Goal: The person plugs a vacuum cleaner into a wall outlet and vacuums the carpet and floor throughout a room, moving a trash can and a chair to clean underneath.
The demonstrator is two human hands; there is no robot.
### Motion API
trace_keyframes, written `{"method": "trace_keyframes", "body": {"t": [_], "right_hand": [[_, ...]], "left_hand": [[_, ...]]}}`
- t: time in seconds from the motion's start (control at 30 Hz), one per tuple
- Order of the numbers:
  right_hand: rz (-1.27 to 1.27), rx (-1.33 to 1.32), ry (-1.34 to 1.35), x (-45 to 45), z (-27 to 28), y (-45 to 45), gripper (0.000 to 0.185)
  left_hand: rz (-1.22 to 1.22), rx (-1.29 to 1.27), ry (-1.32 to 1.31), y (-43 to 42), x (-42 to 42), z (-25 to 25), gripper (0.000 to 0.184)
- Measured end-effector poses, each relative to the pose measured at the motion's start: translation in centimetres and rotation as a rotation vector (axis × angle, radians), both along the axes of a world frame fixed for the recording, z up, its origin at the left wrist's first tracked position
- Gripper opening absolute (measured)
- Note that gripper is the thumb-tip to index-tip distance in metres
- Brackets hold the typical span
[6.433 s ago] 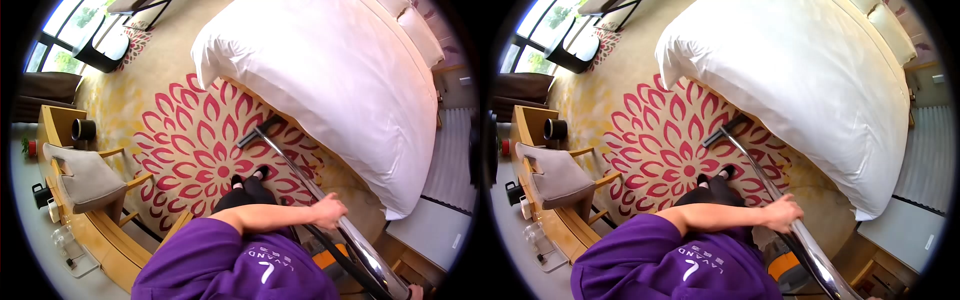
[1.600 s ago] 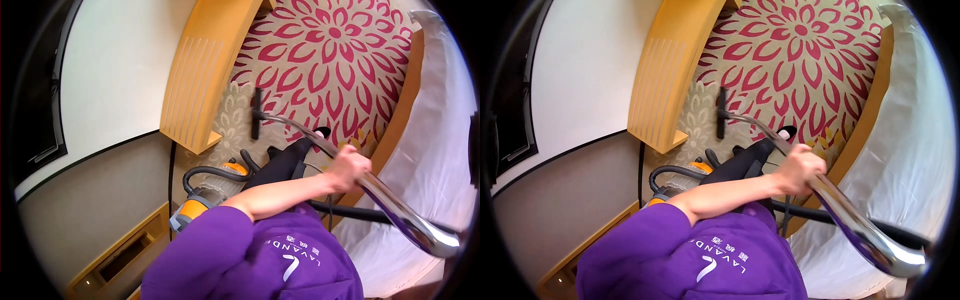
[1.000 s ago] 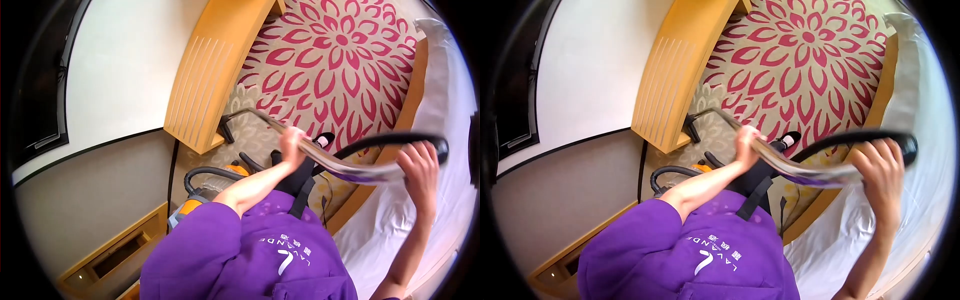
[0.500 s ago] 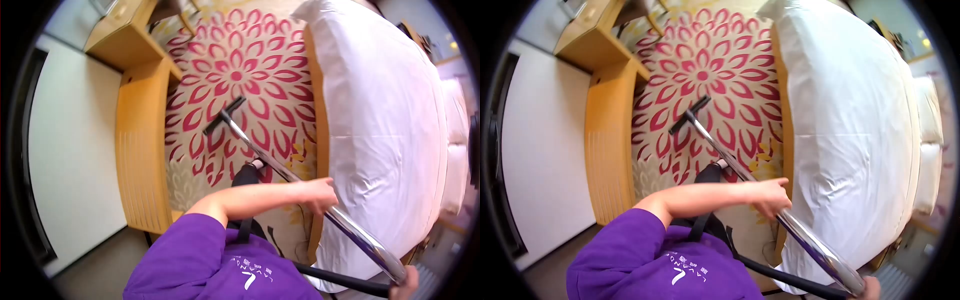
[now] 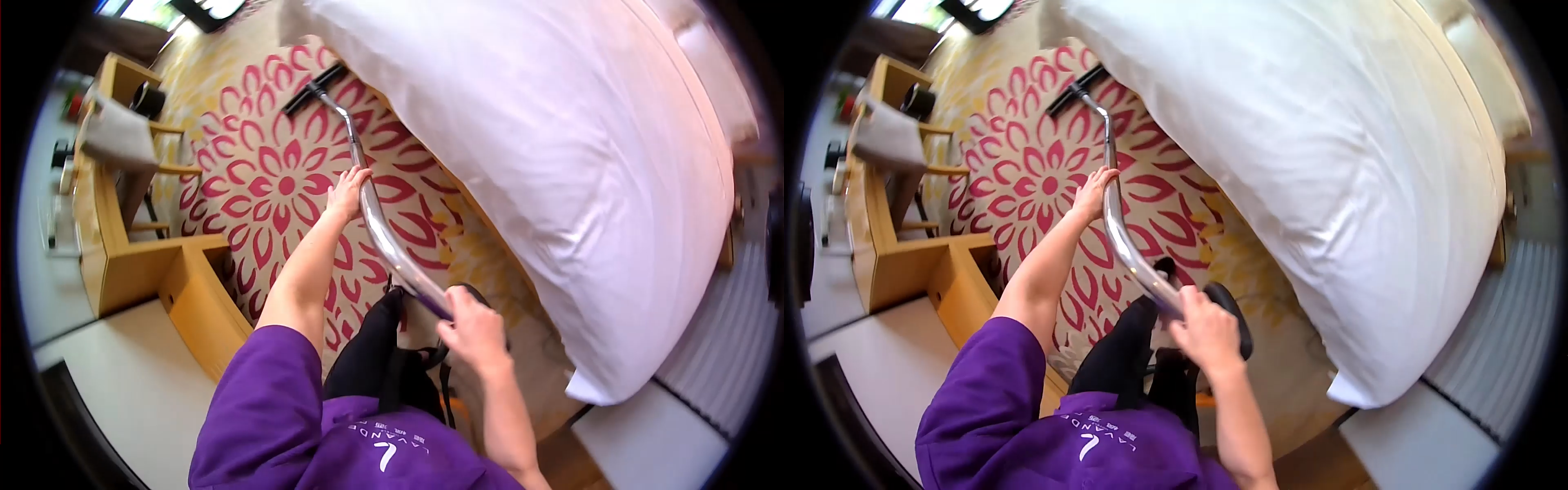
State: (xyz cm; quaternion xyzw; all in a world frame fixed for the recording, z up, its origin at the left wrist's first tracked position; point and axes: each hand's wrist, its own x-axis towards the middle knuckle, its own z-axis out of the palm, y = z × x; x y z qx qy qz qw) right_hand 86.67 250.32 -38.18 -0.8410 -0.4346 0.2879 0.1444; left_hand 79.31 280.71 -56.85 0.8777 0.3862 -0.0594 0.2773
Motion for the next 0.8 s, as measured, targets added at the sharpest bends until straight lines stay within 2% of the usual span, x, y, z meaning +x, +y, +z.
{"method": "trace_keyframes", "body": {"t": [0.07, 0.13, 0.23, 0.27, 0.33, 0.4, 0.43, 0.47, 0.53, 0.57, 0.6, 0.63, 0.73, 0.8], "right_hand": [[-0.182, 0.006, 0.055, 1.8, 1.6, -4.1, 0.037], [-0.32, -0.124, 0.063, 2.3, 3.9, -9.7, 0.033], [-0.446, -0.155, 0.007, -0.6, 6.8, -20.4, 0.032], [-0.507, -0.273, 0.004, -2.3, 8.4, -23.7, 0.031], [-0.645, -0.393, -0.012, -6.4, 11.0, -31.3, 0.029], [-0.777, -0.428, -0.034, -11.6, 14.1, -38.7, 0.028], [-0.845, -0.467, 0.046, -13.7, 16.8, -41.1, 0.026], [-0.893, -0.518, -0.064, -16.2, 18.9, -43.3, 0.027], [-1.023, -0.526, -0.073, -21.2, 22.4, -49.9, 0.024], [-1.014, -0.655, -0.021, -22.3, 26.1, -50.5, 0.013], [-0.925, -0.608, -0.171, -24.4, 27.7, -52.8, 0.014], [-0.929, -0.657, -0.171, -26.2, 29.8, -54.7, 0.013], [-1.038, -0.991, -0.131, -29.9, 34.0, -58.0, 0.014], [-0.98, -0.94, -0.28, -30.9, 35.0, -59.3, 0.018]], "left_hand": [[-0.17, 0.089, -0.045, -4.1, 2.3, 0.1, 0.07], [-0.498, 0.05, 0.025, -8.9, 4.7, 2.6, 0.057], [-0.779, -0.004, -0.047, -19.7, 5.0, 3.0, 0.042], [-0.877, -0.019, -0.033, -23.7, 4.7, 3.3, 0.04], [-1.087, -0.171, -0.018, -32.0, 3.1, 5.0, 0.035], [-1.229, -0.381, -0.129, -40.0, 0.8, 6.3, 0.032], [-1.33, -0.409, -0.062, -44.0, 0.2, 8.2, 0.031], [-1.43, -0.441, 0.006, -48.1, -0.6, 10.3, 0.031], [-1.507, -0.57, -0.094, -56.3, -3.2, 12.3, 0.032], [-1.536, -0.631, -0.112, -60.1, -4.3, 13.8, 0.033], [-1.557, -0.692, -0.13, -63.6, -5.5, 15.1, 0.034], [-1.579, -0.74, -0.181, -67.1, -6.8, 15.9, 0.034], [-1.644, -0.849, -0.276, -74.5, -9.0, 18.0, 0.036], [-1.678, -0.845, -0.27, -77.4, -10.5, 19.0, 0.037]]}}
